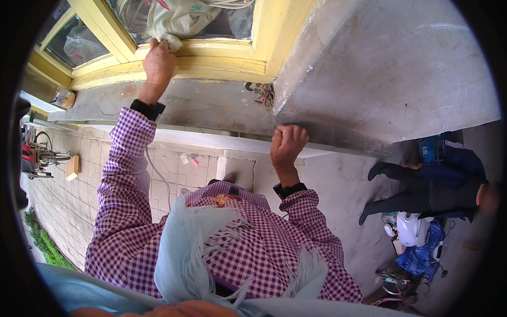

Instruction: The person wipes the yellow window frame and adjacent wall with a white cloth. They repeatedly rub the frame edges and the wall surface below the window, occasionally adjusting the cloth. A second person is visible nearby but does not assist.

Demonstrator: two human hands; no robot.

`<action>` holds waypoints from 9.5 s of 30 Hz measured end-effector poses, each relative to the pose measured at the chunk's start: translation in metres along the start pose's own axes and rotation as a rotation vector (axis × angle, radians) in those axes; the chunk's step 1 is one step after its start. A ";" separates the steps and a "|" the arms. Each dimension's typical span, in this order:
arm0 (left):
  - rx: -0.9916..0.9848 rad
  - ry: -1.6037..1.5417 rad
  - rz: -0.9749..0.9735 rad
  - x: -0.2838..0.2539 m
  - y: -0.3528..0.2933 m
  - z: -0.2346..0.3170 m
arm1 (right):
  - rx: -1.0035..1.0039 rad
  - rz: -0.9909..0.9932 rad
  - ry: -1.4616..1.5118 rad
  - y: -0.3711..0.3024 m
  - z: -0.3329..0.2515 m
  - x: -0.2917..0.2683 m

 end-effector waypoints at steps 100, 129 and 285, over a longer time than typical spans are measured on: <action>-0.031 -0.357 0.659 -0.211 0.115 -0.096 | -0.092 0.036 0.020 -0.009 0.003 0.002; 0.352 -0.417 1.066 -0.278 0.135 -0.114 | -0.079 -0.011 -0.043 -0.014 0.006 0.005; 0.468 0.047 0.572 -0.230 0.131 -0.031 | -0.072 0.037 0.019 -0.019 0.008 0.006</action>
Point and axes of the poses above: each hand's wrist, its own y-axis towards the middle knuckle, its own x-axis out of the palm, z = x × y, the point moved 6 cm from there along y, towards the middle knuckle, and after that the axes turned 5 degrees about y, right-handed, at the moved point
